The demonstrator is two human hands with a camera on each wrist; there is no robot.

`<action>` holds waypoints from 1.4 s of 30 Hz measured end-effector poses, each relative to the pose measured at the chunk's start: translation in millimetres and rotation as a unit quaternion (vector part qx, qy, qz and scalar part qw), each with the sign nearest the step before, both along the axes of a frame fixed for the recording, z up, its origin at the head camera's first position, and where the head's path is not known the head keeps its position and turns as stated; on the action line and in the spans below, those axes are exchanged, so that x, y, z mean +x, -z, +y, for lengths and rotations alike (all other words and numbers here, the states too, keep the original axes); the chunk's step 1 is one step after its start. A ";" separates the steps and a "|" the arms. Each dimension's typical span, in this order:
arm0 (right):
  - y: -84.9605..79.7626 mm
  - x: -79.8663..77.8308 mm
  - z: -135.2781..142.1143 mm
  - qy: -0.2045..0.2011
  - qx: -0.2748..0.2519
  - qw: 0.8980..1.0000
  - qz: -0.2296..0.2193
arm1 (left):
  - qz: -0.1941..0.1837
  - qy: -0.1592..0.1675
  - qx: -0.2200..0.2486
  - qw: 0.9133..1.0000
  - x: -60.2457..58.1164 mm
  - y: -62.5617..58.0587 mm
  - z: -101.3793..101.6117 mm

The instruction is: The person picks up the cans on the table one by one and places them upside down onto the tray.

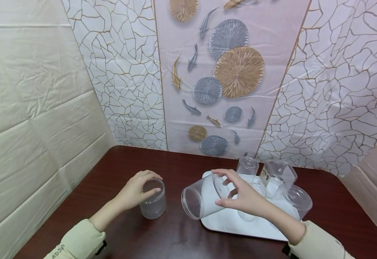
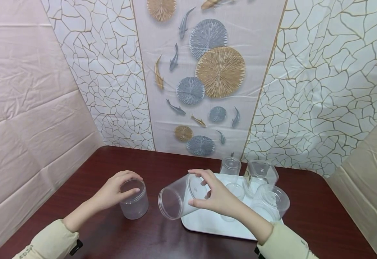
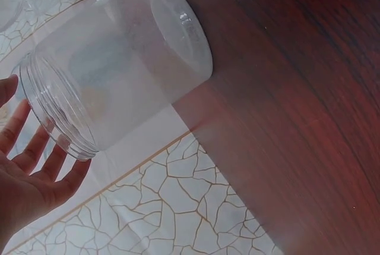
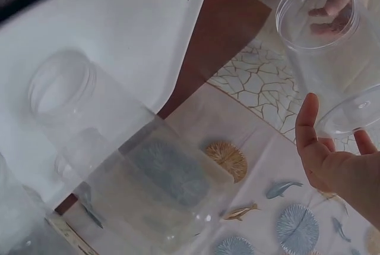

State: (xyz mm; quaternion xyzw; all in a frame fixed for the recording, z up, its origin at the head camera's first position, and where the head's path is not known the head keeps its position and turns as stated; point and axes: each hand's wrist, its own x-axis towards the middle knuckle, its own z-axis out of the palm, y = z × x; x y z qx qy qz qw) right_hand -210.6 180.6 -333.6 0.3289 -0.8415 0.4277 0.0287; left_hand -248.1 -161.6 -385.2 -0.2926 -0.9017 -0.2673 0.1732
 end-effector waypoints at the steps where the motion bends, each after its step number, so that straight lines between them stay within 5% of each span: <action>1: -1.5 -1.5 -0.1 0.001 0.007 1.000 0.002 | 0.001 0.000 -0.001 1.000 0.0 0.0 0.0; 20: -30.2 -26.2 -4.1 0.007 0.092 0.996 -0.007 | 0.012 0.004 -0.005 1.000 1.7 -3.0 1.4; 42: -53.1 -64.1 -1.1 0.012 0.212 0.975 0.066 | 0.021 0.031 -0.022 0.999 5.4 -9.2 -6.5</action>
